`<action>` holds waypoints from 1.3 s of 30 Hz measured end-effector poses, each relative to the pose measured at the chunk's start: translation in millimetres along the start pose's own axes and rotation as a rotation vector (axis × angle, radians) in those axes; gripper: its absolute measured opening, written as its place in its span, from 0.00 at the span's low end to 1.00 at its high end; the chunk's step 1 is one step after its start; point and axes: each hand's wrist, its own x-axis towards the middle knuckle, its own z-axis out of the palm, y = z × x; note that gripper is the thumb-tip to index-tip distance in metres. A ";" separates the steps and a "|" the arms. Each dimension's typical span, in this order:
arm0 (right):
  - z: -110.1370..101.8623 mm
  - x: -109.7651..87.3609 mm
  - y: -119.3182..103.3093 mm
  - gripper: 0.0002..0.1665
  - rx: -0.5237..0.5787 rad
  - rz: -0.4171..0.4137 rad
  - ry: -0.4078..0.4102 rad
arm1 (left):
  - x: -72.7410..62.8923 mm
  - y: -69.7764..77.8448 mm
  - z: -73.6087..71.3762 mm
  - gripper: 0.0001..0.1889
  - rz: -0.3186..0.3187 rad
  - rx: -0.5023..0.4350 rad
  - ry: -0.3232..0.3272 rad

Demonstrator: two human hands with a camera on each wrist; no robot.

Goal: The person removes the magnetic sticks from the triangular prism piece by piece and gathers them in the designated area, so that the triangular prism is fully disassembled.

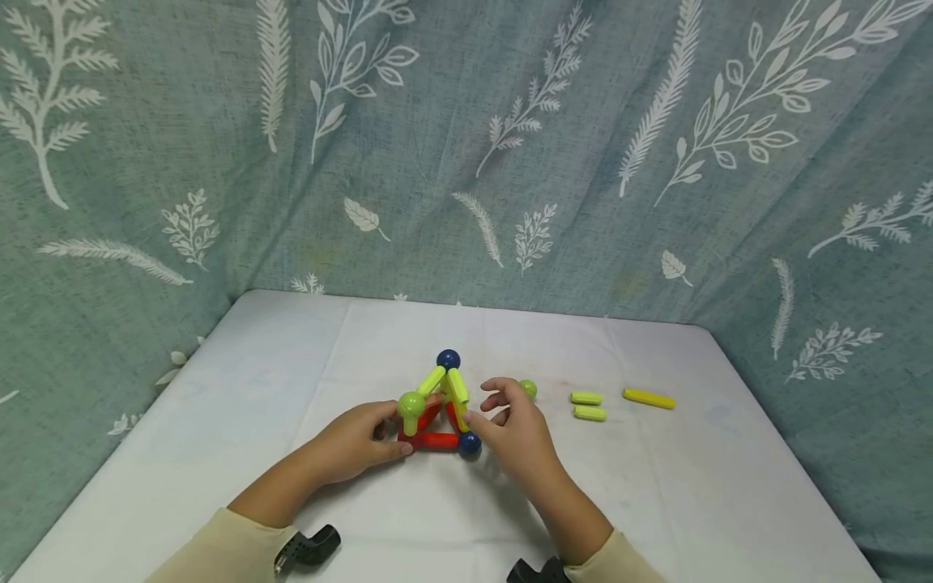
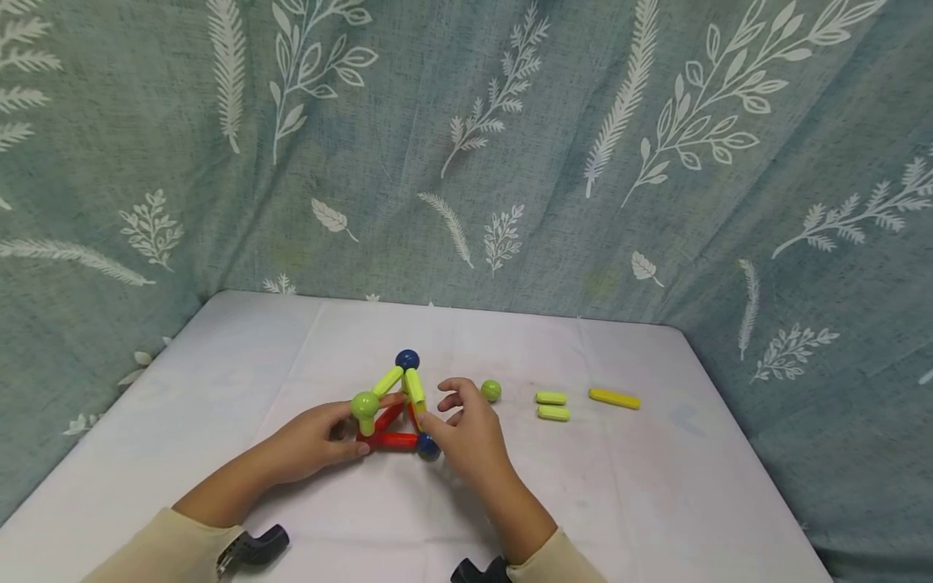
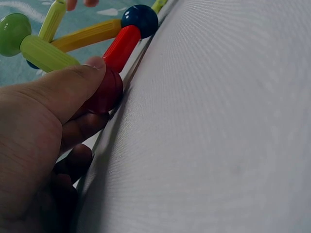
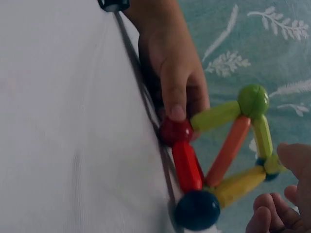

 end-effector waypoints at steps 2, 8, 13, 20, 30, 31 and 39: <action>7.1 -1.3 -5.0 0.29 0.006 -0.002 0.004 | -1.3 -0.2 -0.9 0.18 -0.003 0.008 0.007; 23.2 -3.7 -12.9 0.25 -0.012 -0.006 0.069 | -2.2 -0.5 -2.1 0.17 0.024 0.007 0.012; 30.0 -2.4 -17.2 0.22 -0.029 -0.022 0.122 | -1.8 -2.5 -3.0 0.16 0.023 0.026 0.018; 27.6 -1.3 -18.1 0.15 -0.012 -0.033 0.248 | -0.8 -0.7 -4.3 0.17 0.023 0.009 0.010; 18.5 4.3 -12.5 0.15 0.050 0.025 0.296 | -0.5 -1.2 -1.1 0.16 0.017 0.015 0.009; 18.0 5.0 -12.1 0.15 0.050 0.027 0.298 | -0.4 -1.4 -1.3 0.16 0.019 0.017 0.010; 17.3 8.4 -3.6 0.12 0.015 0.059 0.309 | -0.7 -0.6 -0.8 0.16 0.020 0.011 0.001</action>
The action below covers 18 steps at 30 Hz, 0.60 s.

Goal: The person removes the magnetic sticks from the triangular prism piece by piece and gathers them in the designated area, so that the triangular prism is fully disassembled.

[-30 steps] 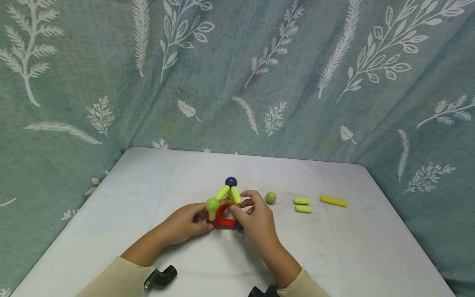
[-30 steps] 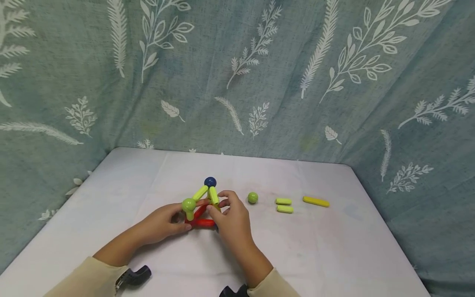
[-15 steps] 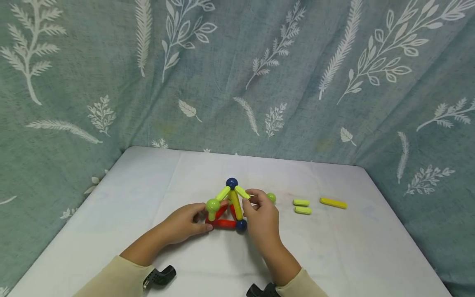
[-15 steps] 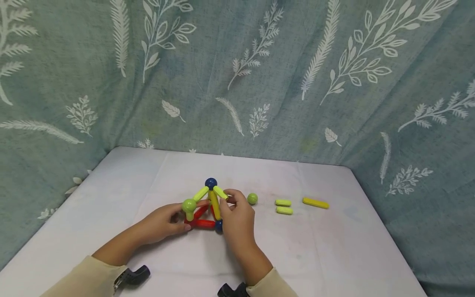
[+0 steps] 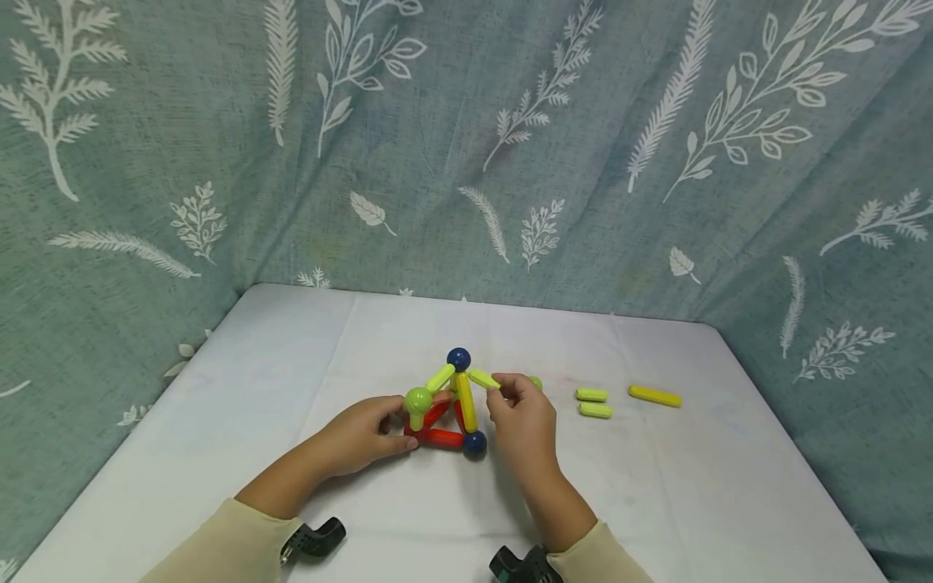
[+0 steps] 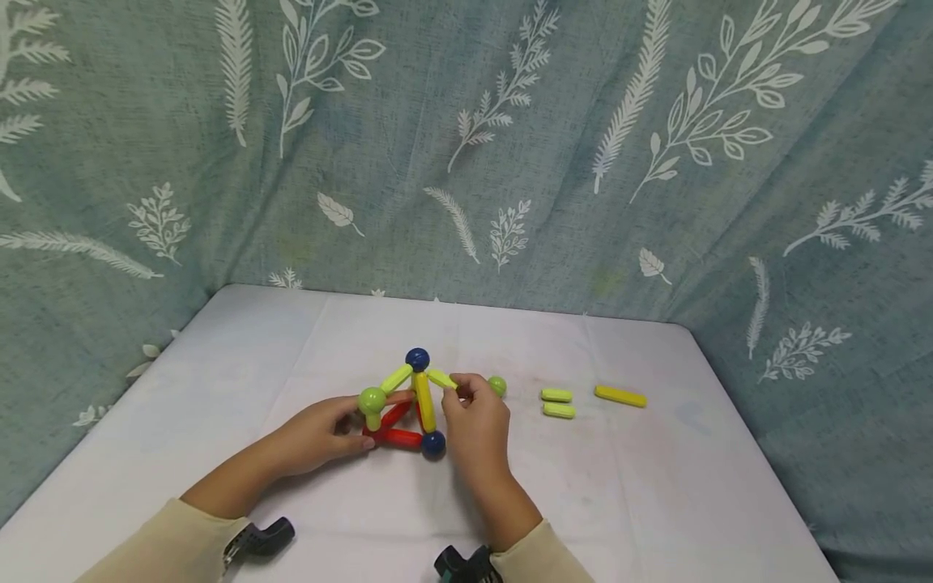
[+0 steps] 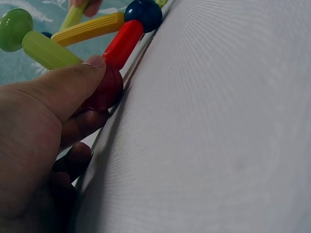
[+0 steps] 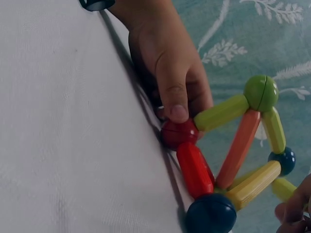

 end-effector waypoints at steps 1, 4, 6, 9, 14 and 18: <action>-0.2 0.6 1.4 0.12 -0.011 0.001 0.001 | 0.0 0.5 -0.1 0.16 0.000 -0.002 0.001; -1.5 2.0 4.7 0.12 -0.028 0.005 0.002 | 0.1 1.6 -0.3 0.16 -0.002 -0.012 0.001; -2.9 2.3 5.0 0.13 -0.031 0.005 0.008 | 0.0 2.1 -0.3 0.16 -0.005 -0.019 -0.002; -5.2 3.4 6.1 0.13 -0.021 0.004 0.004 | 0.4 2.3 -0.2 0.17 -0.005 -0.020 -0.006; -10.3 5.1 10.6 0.12 -0.026 -0.013 -0.050 | 0.4 2.2 0.0 0.17 -0.008 -0.025 -0.003; -18.4 2.0 15.6 0.13 -0.050 -0.005 -0.139 | -0.7 1.3 0.4 0.17 -0.015 -0.027 -0.002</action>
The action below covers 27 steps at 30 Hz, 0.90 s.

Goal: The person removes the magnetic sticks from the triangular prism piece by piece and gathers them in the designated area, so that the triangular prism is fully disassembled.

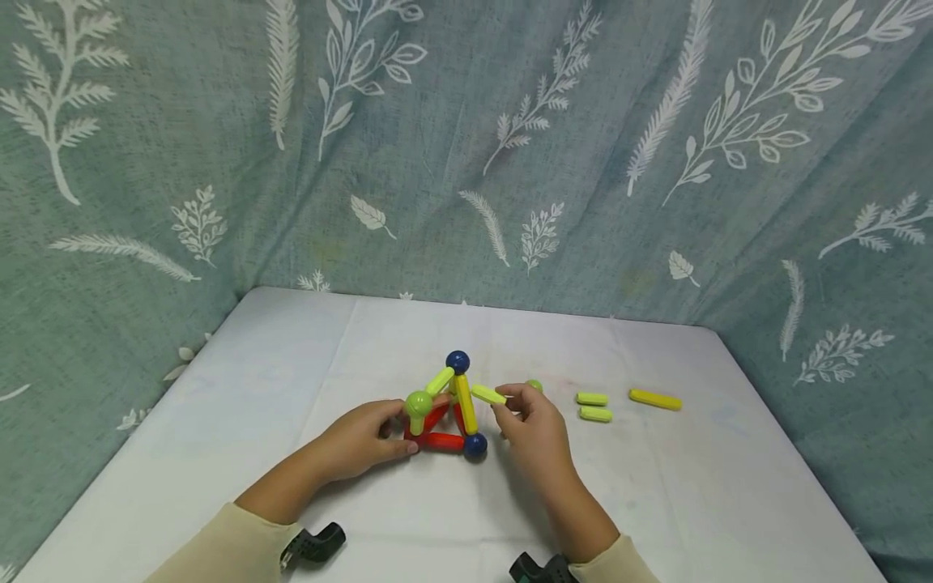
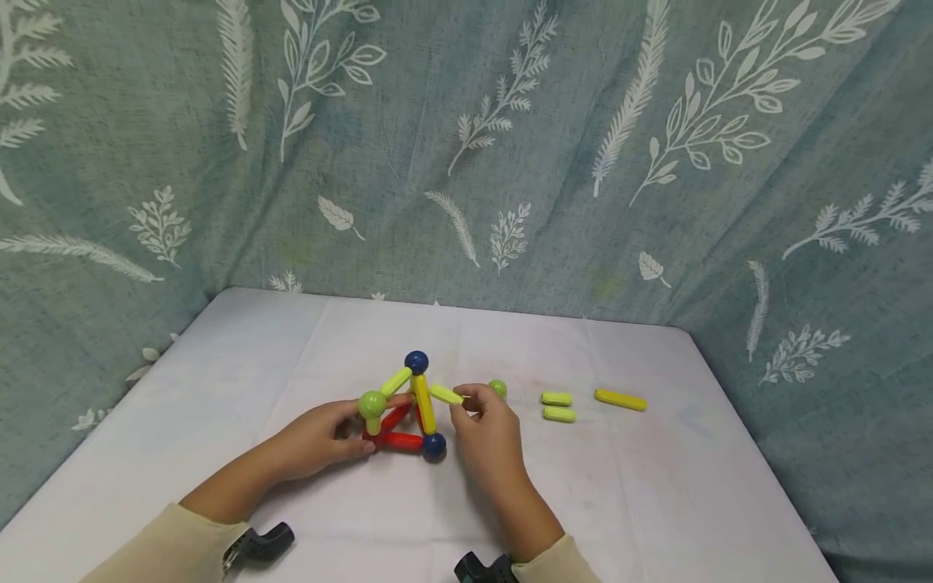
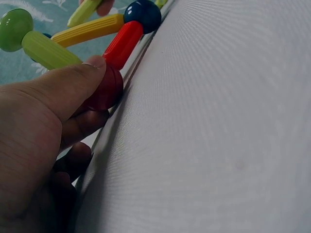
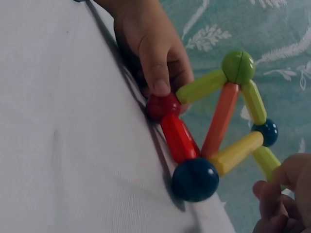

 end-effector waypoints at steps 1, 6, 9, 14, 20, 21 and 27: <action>-2.3 -1.2 1.9 0.13 -0.001 0.005 -0.018 | -0.3 0.0 0.1 0.16 -0.001 0.000 -0.001; -15.0 -3.0 14.1 0.13 0.011 0.035 -0.079 | -0.8 0.6 0.1 0.16 -0.003 -0.001 -0.002; -23.7 -1.3 22.1 0.12 0.000 0.042 -0.102 | -0.3 0.9 0.0 0.16 -0.003 -0.002 -0.001; -38.7 2.2 35.3 0.11 -0.057 0.042 -0.152 | 0.1 1.6 -0.3 0.16 -0.006 0.004 -0.001; -58.5 5.0 48.3 0.10 -0.115 0.058 -0.166 | 1.0 2.5 -0.4 0.17 0.000 0.000 0.001; -62.0 5.5 50.1 0.10 -0.123 0.062 -0.166 | 1.2 2.5 -0.3 0.17 0.003 -0.001 0.002; -82.3 10.1 60.0 0.11 -0.168 0.080 -0.159 | 0.7 2.0 0.1 0.16 -0.002 0.009 -0.001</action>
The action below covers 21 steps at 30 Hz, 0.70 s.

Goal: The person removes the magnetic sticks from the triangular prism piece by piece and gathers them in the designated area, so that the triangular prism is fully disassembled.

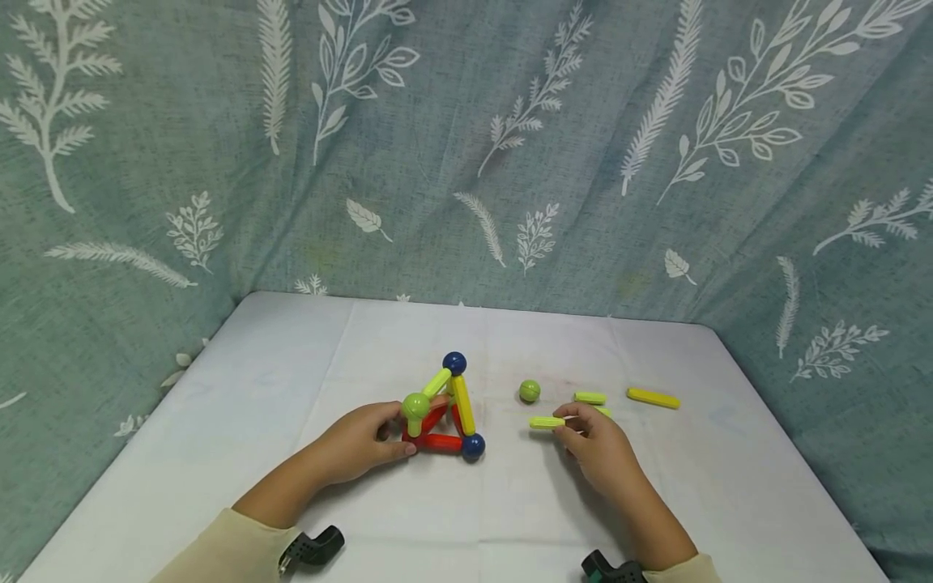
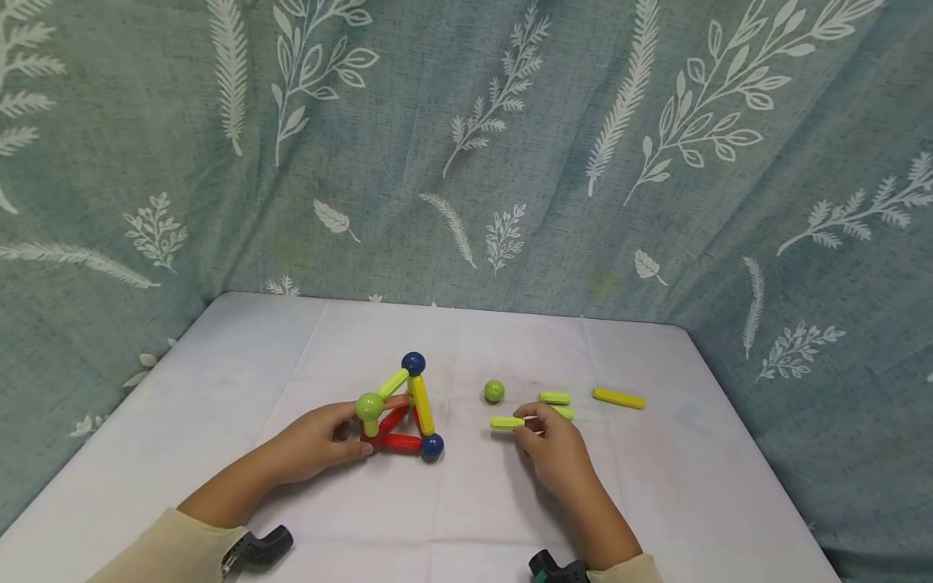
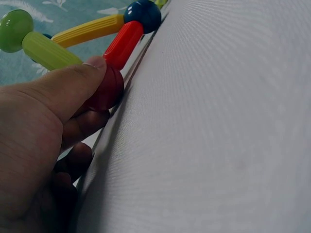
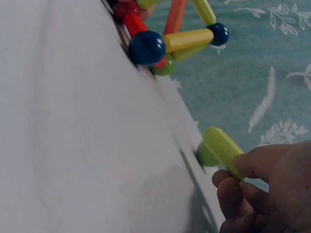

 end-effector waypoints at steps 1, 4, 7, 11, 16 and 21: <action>-3.3 0.4 2.3 0.11 -0.011 0.001 0.003 | 0.1 0.0 -0.1 0.16 -0.001 0.002 0.001; -12.8 1.2 10.0 0.12 -0.046 0.008 0.012 | 0.7 0.0 0.0 0.16 0.002 0.005 0.003; -20.8 1.5 17.4 0.13 -0.080 0.014 0.022 | 1.2 -0.2 0.4 0.16 0.002 0.006 0.005; -27.1 1.3 25.9 0.13 -0.111 0.028 0.027 | 0.5 -1.6 1.5 0.17 -0.018 0.001 -0.003; -32.2 0.4 34.3 0.13 -0.139 0.040 0.029 | -0.5 -3.9 3.0 0.17 -0.016 -0.013 -0.002; -42.4 1.4 40.5 0.15 -0.144 0.053 0.034 | 2.0 -1.8 1.7 0.16 -0.017 -0.023 -0.010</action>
